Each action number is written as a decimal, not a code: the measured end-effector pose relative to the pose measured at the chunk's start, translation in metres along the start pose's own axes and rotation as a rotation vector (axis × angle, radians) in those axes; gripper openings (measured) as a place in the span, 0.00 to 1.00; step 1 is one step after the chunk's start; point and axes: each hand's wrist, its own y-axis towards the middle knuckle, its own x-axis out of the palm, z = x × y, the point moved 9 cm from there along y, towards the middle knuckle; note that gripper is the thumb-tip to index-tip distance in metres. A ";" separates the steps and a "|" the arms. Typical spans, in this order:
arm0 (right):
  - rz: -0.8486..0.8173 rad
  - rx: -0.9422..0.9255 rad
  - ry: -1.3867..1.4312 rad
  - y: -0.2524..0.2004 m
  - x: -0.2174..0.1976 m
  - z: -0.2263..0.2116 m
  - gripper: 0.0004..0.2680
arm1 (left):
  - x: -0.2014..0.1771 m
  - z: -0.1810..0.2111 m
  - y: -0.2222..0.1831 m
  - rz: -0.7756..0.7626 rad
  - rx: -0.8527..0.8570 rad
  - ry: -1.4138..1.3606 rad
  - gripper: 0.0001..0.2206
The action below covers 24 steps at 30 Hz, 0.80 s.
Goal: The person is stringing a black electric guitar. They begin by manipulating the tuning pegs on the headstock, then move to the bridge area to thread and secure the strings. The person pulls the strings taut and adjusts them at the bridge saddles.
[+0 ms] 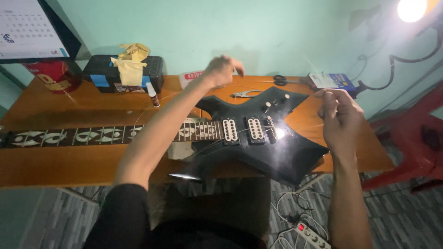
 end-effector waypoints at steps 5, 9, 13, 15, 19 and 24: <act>-0.034 0.003 -0.022 -0.004 0.000 -0.011 0.13 | 0.074 0.013 -0.006 -0.563 0.067 0.253 0.13; -0.042 0.032 -0.060 -0.006 -0.003 -0.005 0.13 | 0.156 -0.031 0.016 -0.619 0.272 0.551 0.11; -0.037 0.125 -0.068 -0.013 -0.007 0.011 0.13 | 0.156 -0.030 0.012 -0.734 0.289 0.609 0.11; -0.049 0.143 -0.077 -0.015 -0.008 0.015 0.13 | 0.147 -0.032 0.009 -0.726 0.260 0.627 0.11; -0.073 0.049 -0.047 -0.015 -0.004 0.022 0.11 | 0.073 -0.026 -0.022 -0.723 0.109 0.501 0.06; 0.065 -0.205 0.030 -0.011 -0.011 -0.014 0.11 | 0.023 -0.097 -0.052 -0.666 -0.203 0.219 0.06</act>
